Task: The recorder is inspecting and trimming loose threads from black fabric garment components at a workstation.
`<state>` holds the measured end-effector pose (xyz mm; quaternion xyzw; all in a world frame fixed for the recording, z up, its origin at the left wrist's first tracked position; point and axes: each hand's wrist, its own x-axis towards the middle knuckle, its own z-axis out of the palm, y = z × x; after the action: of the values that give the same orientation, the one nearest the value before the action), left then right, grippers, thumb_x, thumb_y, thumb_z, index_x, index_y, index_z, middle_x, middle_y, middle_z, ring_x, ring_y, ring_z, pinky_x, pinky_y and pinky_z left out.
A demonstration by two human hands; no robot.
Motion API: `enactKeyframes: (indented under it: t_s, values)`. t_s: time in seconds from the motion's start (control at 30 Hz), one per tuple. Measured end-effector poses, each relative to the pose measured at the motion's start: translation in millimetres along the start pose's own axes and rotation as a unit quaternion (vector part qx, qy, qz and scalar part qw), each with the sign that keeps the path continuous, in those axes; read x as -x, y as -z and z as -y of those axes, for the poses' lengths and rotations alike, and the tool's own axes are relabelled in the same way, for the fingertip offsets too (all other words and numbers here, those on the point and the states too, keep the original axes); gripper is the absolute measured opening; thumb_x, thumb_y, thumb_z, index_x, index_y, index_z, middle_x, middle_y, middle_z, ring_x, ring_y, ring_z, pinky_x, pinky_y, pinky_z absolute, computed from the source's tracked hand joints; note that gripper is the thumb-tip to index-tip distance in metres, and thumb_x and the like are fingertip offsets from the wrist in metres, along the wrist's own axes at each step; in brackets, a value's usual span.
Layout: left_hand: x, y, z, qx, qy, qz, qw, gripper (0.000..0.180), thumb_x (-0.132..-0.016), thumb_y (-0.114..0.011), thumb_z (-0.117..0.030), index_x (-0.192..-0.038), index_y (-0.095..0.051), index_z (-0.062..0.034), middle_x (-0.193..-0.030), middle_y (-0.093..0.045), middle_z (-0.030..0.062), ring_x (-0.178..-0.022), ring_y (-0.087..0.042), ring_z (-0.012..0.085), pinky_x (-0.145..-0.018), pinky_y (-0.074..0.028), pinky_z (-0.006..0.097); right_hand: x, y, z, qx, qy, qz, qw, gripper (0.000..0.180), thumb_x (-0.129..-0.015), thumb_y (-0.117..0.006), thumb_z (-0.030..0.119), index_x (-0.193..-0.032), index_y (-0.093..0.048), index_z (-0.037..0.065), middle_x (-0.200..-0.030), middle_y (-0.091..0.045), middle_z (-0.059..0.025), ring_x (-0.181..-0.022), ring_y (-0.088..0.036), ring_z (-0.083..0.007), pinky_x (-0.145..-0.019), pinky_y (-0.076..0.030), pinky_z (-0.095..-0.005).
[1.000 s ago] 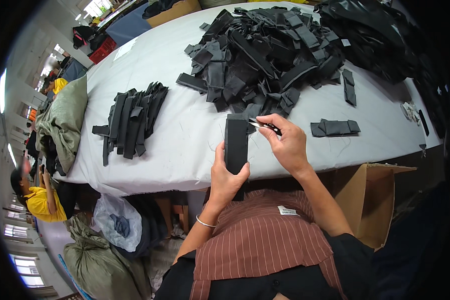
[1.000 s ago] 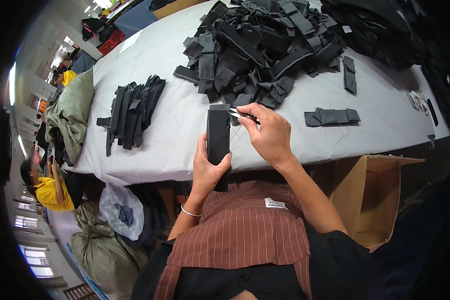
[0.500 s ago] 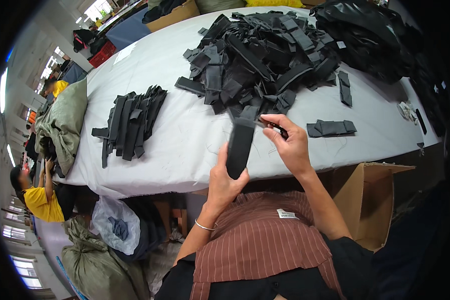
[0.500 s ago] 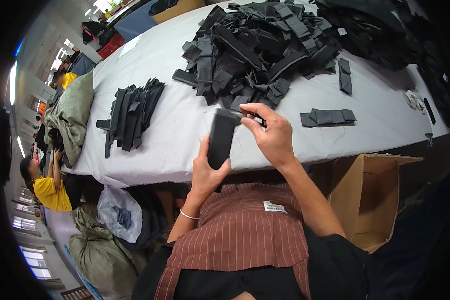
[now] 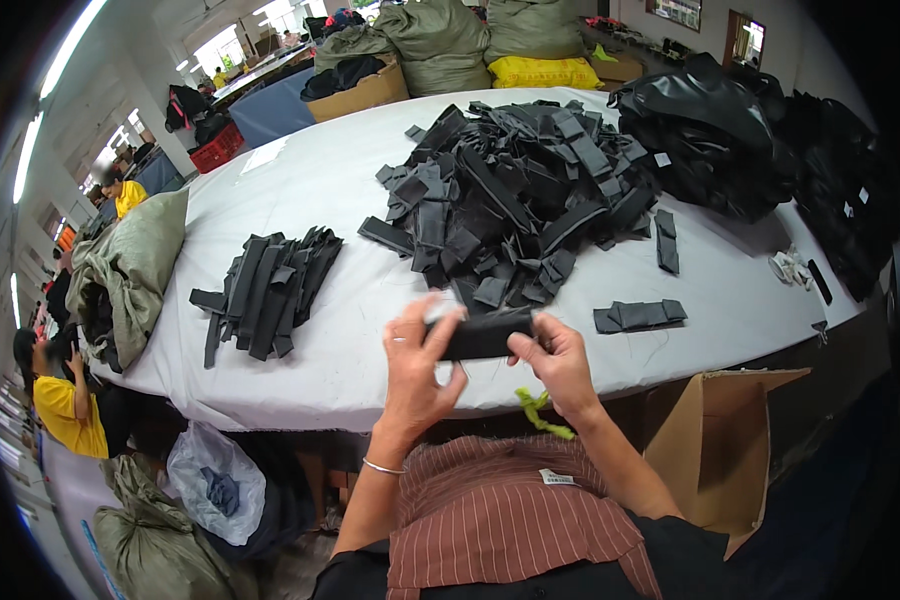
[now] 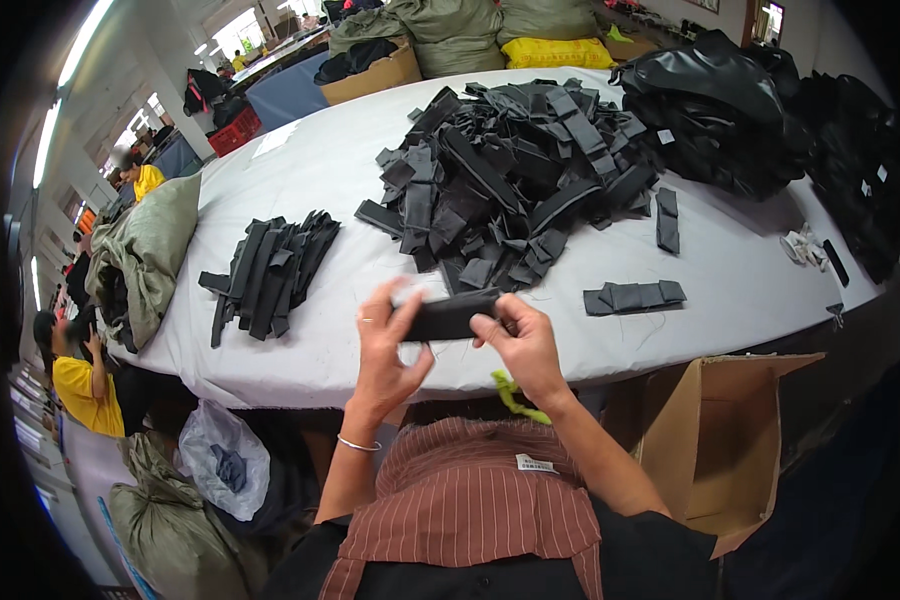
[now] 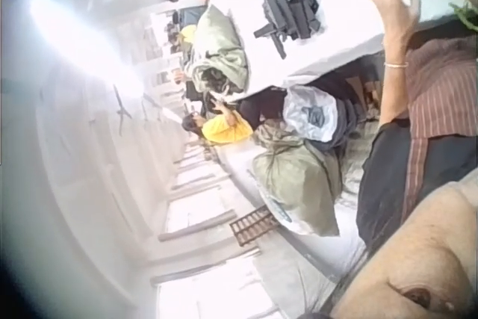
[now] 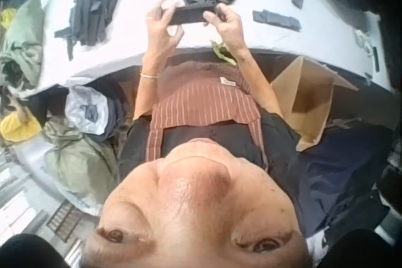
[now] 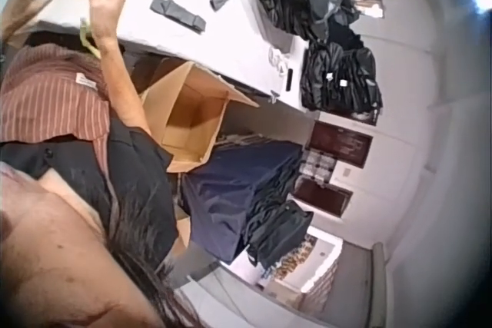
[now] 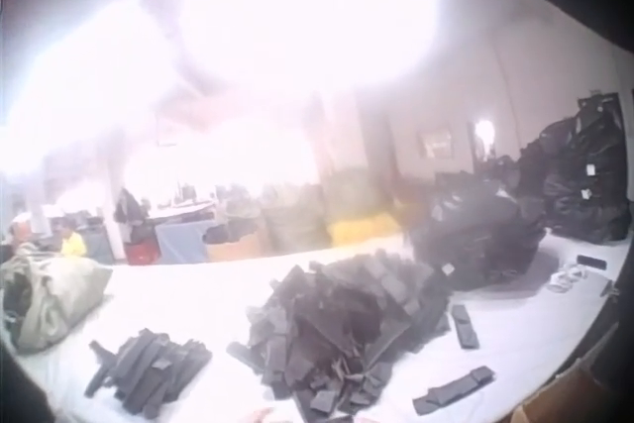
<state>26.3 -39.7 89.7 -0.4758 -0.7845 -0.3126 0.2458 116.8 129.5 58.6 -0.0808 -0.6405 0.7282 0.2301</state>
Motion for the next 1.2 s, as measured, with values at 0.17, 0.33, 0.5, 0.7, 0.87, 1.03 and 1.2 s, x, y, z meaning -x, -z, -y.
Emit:
enactKeyframes:
  t_s: [0.17, 0.33, 0.5, 0.7, 0.87, 1.03, 1.2]
  values:
    - [27.6, -18.5, -3.0, 0.064, 0.172, -0.23, 0.956, 0.037, -0.075, -0.06, 0.006, -0.111, -0.058, 0.0, -0.12, -0.052, 0.0146, -0.097, -0.051, 0.0242, -0.086, -0.042, 0.032, -4.6, 2.1, 7.0, -0.193, -0.034, -0.076, 0.978, 0.019, -0.092, -0.056, 0.015, -0.08, -0.061, 0.002, -0.071, -0.064, -0.006, -0.039, -0.029, -0.0006, -0.036, -0.021, -0.019]
    - [27.0, -35.3, -15.5, 0.594, 0.336, -0.045, 0.73, 0.032, -0.088, -0.047, 0.003, -0.119, -0.055, 0.0059, -0.109, -0.062, 0.0087, -0.09, -0.06, 0.0142, -0.081, -0.048, 0.027, 10.0, -27.1, -3.7, -0.216, -0.116, -0.016, 0.969, 0.015, -0.092, -0.054, 0.014, -0.093, -0.063, 0.002, -0.08, -0.068, -0.0073, -0.041, -0.03, -0.0005, -0.037, -0.023, -0.0185]
    - [27.2, -17.9, -5.2, 0.664, 0.302, -0.056, 0.682, 0.037, -0.086, -0.045, 0.006, -0.123, -0.052, 0.008, -0.108, -0.062, 0.0111, -0.091, -0.06, 0.0148, -0.083, -0.048, 0.027, 21.0, -39.8, 4.9, -0.203, -0.127, 0.035, 0.97, 0.012, -0.091, -0.056, 0.013, -0.097, -0.062, 0.004, -0.08, -0.069, -0.0079, -0.042, -0.03, 0.0012, -0.037, -0.022, -0.0172]
    - [18.6, 19.7, -11.7, 0.643, 0.317, -0.025, 0.697, 0.05, -0.087, -0.052, 0.003, -0.135, -0.039, 0.0087, -0.12, -0.057, 0.0162, -0.104, -0.059, 0.0194, -0.09, -0.048, 0.031, 21.6, -42.6, 10.1, -0.177, -0.146, 0.07, 0.971, 0.012, -0.091, -0.056, 0.012, -0.096, -0.062, 0.004, -0.076, -0.068, -0.007, -0.042, -0.03, 0.0016, -0.037, -0.02, -0.0166]
    - [11.7, 20.2, 3.6, 0.709, 0.348, 0.049, 0.612, 0.052, -0.086, -0.056, -0.001, -0.134, -0.038, 0.0061, -0.122, -0.055, 0.0167, -0.104, -0.06, 0.0197, -0.088, -0.052, 0.032, 19.6, -49.6, 19.6, -0.088, -0.132, 0.045, 0.986, 0.011, -0.089, -0.058, 0.014, -0.082, -0.061, 0.007, -0.065, -0.062, -0.0025, -0.044, -0.032, 0.0, -0.04, -0.02, -0.0188]
    - [17.3, -1.3, 7.0, 0.716, 0.356, 0.015, 0.6, 0.043, -0.084, -0.059, -0.001, -0.125, -0.047, 0.0045, -0.111, -0.061, 0.0145, -0.095, -0.063, 0.0185, -0.083, -0.054, 0.032, 15.8, -48.3, 15.0, -0.044, -0.112, 0.078, 0.99, 0.012, -0.089, -0.062, 0.018, -0.085, -0.063, 0.007, -0.062, -0.059, 0.0001, -0.046, -0.035, -0.0001, -0.042, -0.023, -0.0175]
    - [25.7, -1.4, 8.8, 0.705, 0.378, -0.034, 0.599, 0.04, -0.086, -0.056, 0.001, -0.125, -0.047, 0.0007, -0.102, -0.066, 0.0074, -0.086, -0.065, 0.012, -0.074, -0.055, 0.025, 13.7, -32.1, 12.6, 0.164, 0.027, 0.058, 0.984, 0.023, -0.085, -0.069, 0.025, -0.095, -0.064, 0.006, -0.066, -0.06, 0.002, -0.061, -0.052, -0.0044, -0.054, -0.041, -0.0244]
